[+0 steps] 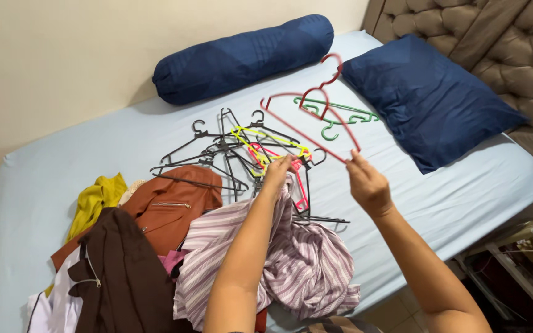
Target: The person hangs several shirts and a sweater in a wardrobe. They pick up each garment from a pile on the bed, place it on a hanger, and then hang it on a rod inside the wardrobe. The person also buttons the shirts after hanging them.
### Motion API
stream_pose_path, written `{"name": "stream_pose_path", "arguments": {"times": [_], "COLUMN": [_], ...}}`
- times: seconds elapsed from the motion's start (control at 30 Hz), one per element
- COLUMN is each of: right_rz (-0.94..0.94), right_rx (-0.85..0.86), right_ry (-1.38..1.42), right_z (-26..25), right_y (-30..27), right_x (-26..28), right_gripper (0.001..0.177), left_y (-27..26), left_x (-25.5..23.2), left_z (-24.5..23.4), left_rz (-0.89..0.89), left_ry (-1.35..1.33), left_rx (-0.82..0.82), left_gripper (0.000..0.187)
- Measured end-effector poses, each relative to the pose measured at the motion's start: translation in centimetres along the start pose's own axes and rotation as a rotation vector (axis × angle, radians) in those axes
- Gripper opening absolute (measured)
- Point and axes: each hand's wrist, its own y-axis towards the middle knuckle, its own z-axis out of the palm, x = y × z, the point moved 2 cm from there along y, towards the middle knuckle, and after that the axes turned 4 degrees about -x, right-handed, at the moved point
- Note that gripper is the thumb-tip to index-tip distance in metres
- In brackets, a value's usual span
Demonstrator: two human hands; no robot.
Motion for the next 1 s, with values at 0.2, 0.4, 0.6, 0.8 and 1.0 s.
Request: {"name": "stream_pose_path", "arguments": {"times": [0.2, 0.4, 0.6, 0.8, 1.0], "right_rz": [-0.299, -0.451, 0.038, 0.106, 0.610], "right_rx": [0.222, 0.356, 0.406, 0.349, 0.574], "right_ry": [0.149, 0.255, 0.331, 0.147, 0.453], "right_z": [3.2, 5.3, 7.2, 8.9, 10.9], "right_y": [-3.5, -6.9, -9.3, -6.5, -9.7], "right_x": [3.7, 6.4, 3.6, 0.9, -0.3], "right_gripper": [0.016, 0.039, 0.063, 0.071, 0.025], "left_y": [-4.0, -5.4, -8.3, -13.8, -15.8], "left_x": [-3.7, 0.1, -1.6, -8.7, -11.8], "left_z": [0.4, -3.1, -6.7, -7.8, -8.1], "left_rz": [0.029, 0.011, -0.034, -0.066, -0.030], "left_ry": [0.261, 0.186, 0.462, 0.463, 0.486], "left_rx": [0.012, -0.033, 0.055, 0.528, 0.536], "left_gripper": [0.054, 0.026, 0.023, 0.023, 0.030]}}
